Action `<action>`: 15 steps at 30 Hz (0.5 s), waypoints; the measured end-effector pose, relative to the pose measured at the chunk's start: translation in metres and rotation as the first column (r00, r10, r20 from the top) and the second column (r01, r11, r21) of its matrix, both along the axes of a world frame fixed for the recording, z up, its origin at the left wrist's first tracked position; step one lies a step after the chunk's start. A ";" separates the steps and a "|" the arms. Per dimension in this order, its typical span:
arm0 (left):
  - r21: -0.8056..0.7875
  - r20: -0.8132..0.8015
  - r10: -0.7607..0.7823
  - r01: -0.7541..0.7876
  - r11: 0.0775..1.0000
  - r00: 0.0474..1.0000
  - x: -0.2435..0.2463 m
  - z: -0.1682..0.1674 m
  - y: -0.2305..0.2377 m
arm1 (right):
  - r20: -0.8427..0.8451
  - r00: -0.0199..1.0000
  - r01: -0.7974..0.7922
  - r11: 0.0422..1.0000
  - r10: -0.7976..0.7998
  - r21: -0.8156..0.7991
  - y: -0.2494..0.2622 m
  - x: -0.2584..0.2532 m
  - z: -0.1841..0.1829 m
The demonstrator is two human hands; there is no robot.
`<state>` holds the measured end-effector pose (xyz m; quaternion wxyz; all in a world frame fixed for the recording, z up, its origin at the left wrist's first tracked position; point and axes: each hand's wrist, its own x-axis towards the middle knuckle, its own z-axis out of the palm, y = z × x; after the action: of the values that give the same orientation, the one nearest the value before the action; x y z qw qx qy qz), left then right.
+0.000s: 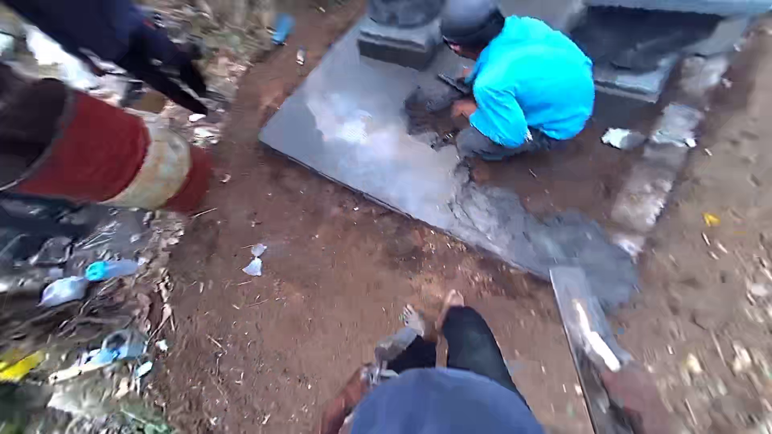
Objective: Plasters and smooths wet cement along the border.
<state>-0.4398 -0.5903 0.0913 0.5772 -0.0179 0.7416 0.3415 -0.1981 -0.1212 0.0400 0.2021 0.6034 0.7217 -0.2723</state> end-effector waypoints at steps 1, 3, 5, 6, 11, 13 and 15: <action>-0.063 0.048 -0.018 0.021 0.998 0.999 -0.006 0.002 -0.006 | 0.075 0.994 0.078 0.996 -0.075 -0.033 -0.017 0.012 0.003; -0.170 0.033 -0.091 0.095 0.981 0.995 -0.019 0.001 0.003 | 0.161 0.968 0.200 0.979 -0.191 -0.047 -0.038 0.025 0.002; -0.196 0.041 -0.196 0.200 0.960 0.980 -0.032 -0.017 0.007 | 0.189 0.945 0.281 0.959 -0.268 -0.045 -0.058 0.035 -0.007; -0.187 0.052 -0.261 0.266 0.946 0.964 -0.040 -0.031 0.006 | 0.208 0.934 0.308 0.949 -0.290 -0.059 -0.068 0.036 -0.014; -0.303 0.041 -0.358 0.353 0.885 0.933 -0.096 -0.043 0.016 | 0.160 0.922 0.371 0.922 -0.353 -0.108 -0.092 -0.009 -0.037; -0.287 -0.003 -0.360 0.344 0.894 0.933 -0.115 -0.029 0.024 | 0.154 0.929 0.355 0.928 -0.337 -0.115 -0.087 -0.037 -0.036; -0.240 -0.073 -0.427 0.400 0.885 0.901 -0.141 -0.022 0.028 | 0.117 0.933 0.353 0.928 -0.340 -0.122 -0.081 -0.070 -0.033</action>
<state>-0.5804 -0.5618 0.0688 0.5842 0.0985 0.7955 0.1272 -0.2684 -0.2024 0.0067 0.2266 0.7178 0.5724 -0.3253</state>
